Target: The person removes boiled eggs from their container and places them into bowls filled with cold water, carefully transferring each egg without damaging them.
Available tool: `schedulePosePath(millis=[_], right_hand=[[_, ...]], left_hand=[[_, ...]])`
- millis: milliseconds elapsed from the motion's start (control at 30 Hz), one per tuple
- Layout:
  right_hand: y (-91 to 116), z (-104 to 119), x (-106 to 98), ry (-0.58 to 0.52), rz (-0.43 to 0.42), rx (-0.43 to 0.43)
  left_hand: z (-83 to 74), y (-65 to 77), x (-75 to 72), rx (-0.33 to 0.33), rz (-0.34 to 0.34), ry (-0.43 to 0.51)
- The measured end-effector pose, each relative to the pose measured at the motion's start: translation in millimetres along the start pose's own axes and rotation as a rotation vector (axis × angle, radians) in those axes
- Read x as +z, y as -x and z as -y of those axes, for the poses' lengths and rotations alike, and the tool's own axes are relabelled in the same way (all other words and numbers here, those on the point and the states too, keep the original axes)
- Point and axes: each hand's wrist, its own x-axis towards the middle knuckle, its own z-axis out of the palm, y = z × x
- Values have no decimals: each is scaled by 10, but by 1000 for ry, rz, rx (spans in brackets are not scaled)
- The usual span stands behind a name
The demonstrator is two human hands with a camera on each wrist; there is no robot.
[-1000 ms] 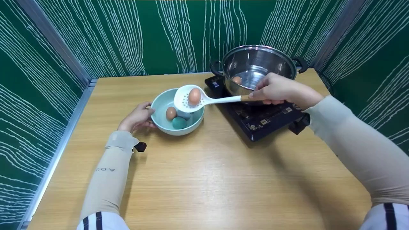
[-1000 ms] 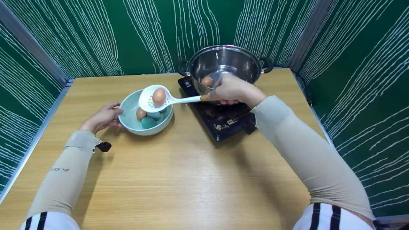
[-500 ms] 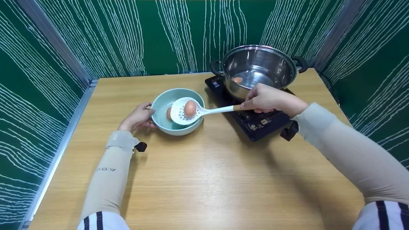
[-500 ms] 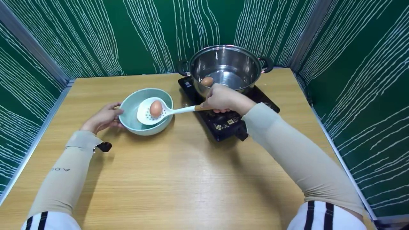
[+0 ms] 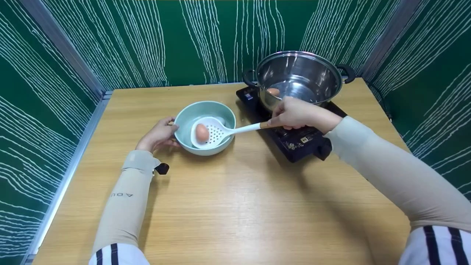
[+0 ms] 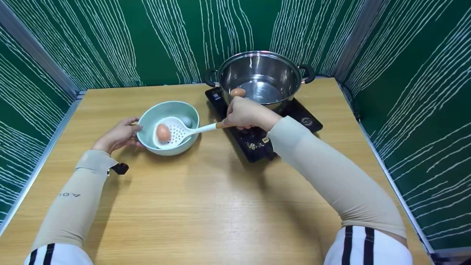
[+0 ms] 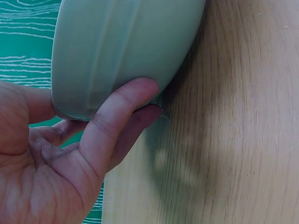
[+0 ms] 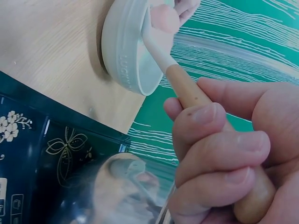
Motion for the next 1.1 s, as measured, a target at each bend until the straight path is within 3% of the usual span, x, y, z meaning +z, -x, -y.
schedulePosePath(millis=[333, 800, 1100], right_hand=[[-52, 161, 26, 128, -28, -34], [28, 258, 222, 388, -268, -162], [32, 234, 269, 425, -340, -172]], left_hand=[[14, -16, -8, 6, 3, -6], [-7, -9, -5, 0, -8, -15], [5, 2, -3, 1, -19, -4]])
